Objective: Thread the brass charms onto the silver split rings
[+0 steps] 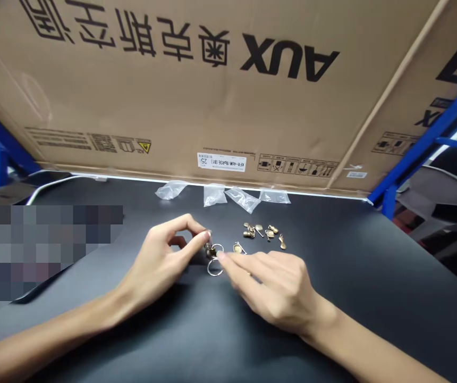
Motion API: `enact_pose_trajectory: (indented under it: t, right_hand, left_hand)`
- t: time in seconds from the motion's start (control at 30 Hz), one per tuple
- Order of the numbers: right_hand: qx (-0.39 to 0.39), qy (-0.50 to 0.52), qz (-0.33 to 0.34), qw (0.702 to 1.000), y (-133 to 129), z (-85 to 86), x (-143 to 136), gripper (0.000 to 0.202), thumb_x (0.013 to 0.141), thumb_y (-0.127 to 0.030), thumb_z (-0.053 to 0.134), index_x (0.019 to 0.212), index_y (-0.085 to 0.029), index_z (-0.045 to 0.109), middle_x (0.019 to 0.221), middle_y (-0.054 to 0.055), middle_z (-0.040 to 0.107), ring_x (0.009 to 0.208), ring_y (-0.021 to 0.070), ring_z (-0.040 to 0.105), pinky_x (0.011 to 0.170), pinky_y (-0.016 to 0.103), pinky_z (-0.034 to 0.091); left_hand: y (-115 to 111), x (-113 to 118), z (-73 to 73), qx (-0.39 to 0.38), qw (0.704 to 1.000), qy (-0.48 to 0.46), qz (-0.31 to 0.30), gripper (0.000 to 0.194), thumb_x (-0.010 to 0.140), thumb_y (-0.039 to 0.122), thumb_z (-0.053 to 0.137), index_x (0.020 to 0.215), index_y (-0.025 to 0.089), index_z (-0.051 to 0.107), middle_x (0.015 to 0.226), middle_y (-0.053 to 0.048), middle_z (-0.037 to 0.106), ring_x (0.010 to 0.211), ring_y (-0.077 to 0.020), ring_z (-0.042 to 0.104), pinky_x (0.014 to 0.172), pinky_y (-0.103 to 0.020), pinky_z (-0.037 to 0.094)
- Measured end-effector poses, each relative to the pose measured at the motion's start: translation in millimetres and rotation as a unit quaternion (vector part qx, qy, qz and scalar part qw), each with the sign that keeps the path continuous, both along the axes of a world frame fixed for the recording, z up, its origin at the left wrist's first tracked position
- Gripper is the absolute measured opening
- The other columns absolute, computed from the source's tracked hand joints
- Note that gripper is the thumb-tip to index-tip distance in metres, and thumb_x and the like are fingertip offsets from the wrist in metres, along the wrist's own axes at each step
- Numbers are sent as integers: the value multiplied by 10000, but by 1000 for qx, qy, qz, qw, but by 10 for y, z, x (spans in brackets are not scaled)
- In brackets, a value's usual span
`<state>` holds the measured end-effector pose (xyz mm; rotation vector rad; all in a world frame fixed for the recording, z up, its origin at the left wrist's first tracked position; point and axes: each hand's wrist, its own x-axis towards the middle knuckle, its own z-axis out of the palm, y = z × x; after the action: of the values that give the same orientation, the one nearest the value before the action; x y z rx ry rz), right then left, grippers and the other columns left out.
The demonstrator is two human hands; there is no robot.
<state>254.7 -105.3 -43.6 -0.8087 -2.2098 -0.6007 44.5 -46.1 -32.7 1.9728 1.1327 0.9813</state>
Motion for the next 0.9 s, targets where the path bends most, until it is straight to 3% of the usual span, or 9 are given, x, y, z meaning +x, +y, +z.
enact_pose_trajectory:
  t: [0.17, 0.3, 0.4, 0.47, 0.53, 0.6, 0.7, 0.9]
  right_hand:
    - [-19, 55, -56, 997, 78, 16, 133, 273, 849, -68, 662, 1091, -189, 704, 878, 22, 788, 728, 145, 738, 712, 249, 571]
    - [-70, 106, -118, 985, 177, 47, 268, 158, 893, -160, 636, 1019, -197, 724, 806, 10, 763, 644, 134, 695, 638, 255, 540]
    - [-109, 133, -149, 974, 230, 59, 340, 136, 924, -229, 602, 983, -210, 723, 789, 4, 752, 604, 134, 668, 608, 262, 535]
    - [-125, 139, -151, 971, 246, 52, 356, 135, 926, -239, 597, 967, -213, 722, 809, 8, 757, 620, 144, 677, 620, 267, 542]
    - [-146, 137, -143, 969, 248, 31, 348, 136, 925, -233, 596, 968, -209, 724, 833, 14, 762, 653, 153, 690, 639, 270, 546]
    - [-167, 128, -130, 969, 243, -2, 327, 145, 927, -229, 597, 987, -201, 725, 848, 16, 762, 659, 149, 689, 644, 269, 544]
    - [-186, 120, -116, 968, 234, -52, 296, 160, 927, -217, 599, 1025, -194, 723, 884, 17, 766, 668, 137, 685, 655, 265, 542]
    - [-209, 112, -107, 966, 233, -81, 247, 186, 930, -203, 586, 1053, -192, 725, 875, 20, 769, 644, 134, 679, 644, 266, 535]
  left_hand:
    - [256, -123, -11, 33, 999, 38, 12, 186, 893, 290, 564, 837, 171, 696, 846, -7, 730, 694, -145, 637, 638, -253, 493]
    - [361, -186, -61, 41, 993, 109, 23, 262, 890, 193, 501, 1005, 189, 736, 969, -31, 754, 779, -178, 665, 741, -313, 531]
    - [360, -196, -84, 174, 974, 140, 34, 342, 864, 105, 468, 1078, 192, 720, 1071, -59, 723, 966, -217, 629, 872, -380, 523]
    - [332, -186, -95, 269, 951, 153, -14, 298, 883, 112, 488, 1069, 188, 709, 1069, -70, 699, 1029, -222, 577, 899, -377, 513]
    - [292, -164, -114, 313, 925, 197, -87, 236, 935, 159, 499, 1056, 190, 699, 1010, -73, 688, 977, -213, 561, 834, -340, 519]
    - [253, -131, -143, 326, 894, 277, -136, 212, 969, 184, 493, 1059, 193, 685, 992, -79, 677, 962, -221, 556, 794, -332, 510]
    - [210, -66, -162, 322, 854, 383, -144, 164, 963, 170, 512, 1022, 181, 665, 1018, -97, 650, 992, -252, 556, 782, -356, 499]
    - [160, 25, -11, 224, 855, 448, -133, 224, 840, -29, 457, 876, 152, 585, 967, -114, 612, 772, -234, 593, 548, -292, 417]
